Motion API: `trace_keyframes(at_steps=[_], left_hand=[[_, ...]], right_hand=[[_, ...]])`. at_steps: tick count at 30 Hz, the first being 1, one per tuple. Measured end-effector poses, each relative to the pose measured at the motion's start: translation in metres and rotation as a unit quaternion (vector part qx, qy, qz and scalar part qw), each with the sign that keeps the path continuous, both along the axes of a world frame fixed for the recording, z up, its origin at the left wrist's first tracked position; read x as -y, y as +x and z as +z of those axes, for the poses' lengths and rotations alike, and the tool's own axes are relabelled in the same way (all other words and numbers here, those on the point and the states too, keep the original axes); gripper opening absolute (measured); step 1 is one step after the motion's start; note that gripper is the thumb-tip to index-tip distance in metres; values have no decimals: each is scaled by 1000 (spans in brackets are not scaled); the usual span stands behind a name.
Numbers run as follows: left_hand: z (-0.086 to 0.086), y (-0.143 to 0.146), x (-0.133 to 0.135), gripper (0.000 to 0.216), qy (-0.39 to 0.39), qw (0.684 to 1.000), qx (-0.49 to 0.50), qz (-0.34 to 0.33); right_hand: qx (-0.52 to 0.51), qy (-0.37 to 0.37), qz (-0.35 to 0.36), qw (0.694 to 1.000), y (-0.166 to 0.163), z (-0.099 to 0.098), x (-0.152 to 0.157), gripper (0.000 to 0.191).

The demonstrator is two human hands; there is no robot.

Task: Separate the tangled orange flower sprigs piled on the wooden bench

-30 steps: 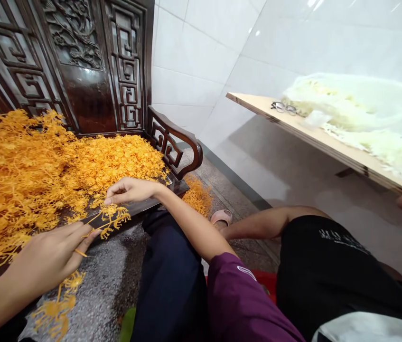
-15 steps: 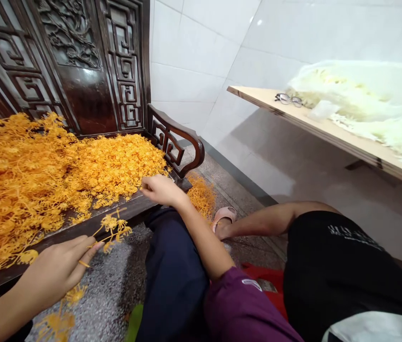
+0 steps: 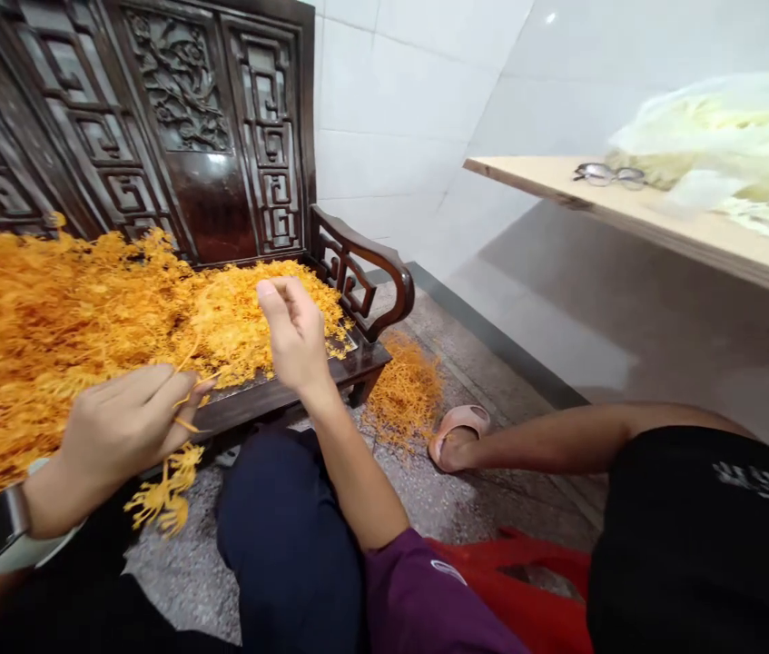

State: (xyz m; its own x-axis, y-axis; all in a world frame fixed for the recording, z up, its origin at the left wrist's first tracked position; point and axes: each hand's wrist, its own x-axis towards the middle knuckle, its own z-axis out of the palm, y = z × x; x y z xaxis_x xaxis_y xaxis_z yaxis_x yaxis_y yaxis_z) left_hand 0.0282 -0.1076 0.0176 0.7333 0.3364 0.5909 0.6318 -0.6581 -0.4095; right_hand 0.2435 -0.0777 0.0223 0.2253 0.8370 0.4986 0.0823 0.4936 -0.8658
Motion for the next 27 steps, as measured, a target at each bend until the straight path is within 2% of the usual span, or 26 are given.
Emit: trace_keyframes(at_steps=[2, 4, 8, 11, 14, 18, 20, 24, 27], left_hand=[[4, 6, -4, 30, 10, 1000, -19, -15], [1, 8, -9, 33, 7, 999, -27, -35], [-15, 4, -20, 30, -13, 995, -66, -77], [-24, -2, -26, 28, -16, 989, -110, -99], [-27, -12, -30, 26, -50, 985, -139, -92], [-28, -34, -42, 18, -124, 977, -171, -30], [-31, -46, -49, 14, -144, 974, -172, 11], [-48, -51, -56, 12, -193, 970, -140, 46], [-67, -33, -57, 14, -215, 969, -117, 11]], right_hand=[[-30, -37, 96, 994, -1, -10, -3, 43], [-52, -70, 174, 981, -4, -25, -3, 40], [-117, -99, 228, 962, -8, -47, 2, 42], [-105, -103, 259, 955, -10, -55, 5, 41], [-87, -108, 242, 960, -13, -65, 4, 30], [-138, -98, 119, 978, -14, -83, -1, 36], [-134, -82, 87, 984, -11, -91, 3, 41], [-53, -81, 133, 986, -1, -97, 32, 46], [-23, -62, 120, 991, 5, -94, 61, 45]])
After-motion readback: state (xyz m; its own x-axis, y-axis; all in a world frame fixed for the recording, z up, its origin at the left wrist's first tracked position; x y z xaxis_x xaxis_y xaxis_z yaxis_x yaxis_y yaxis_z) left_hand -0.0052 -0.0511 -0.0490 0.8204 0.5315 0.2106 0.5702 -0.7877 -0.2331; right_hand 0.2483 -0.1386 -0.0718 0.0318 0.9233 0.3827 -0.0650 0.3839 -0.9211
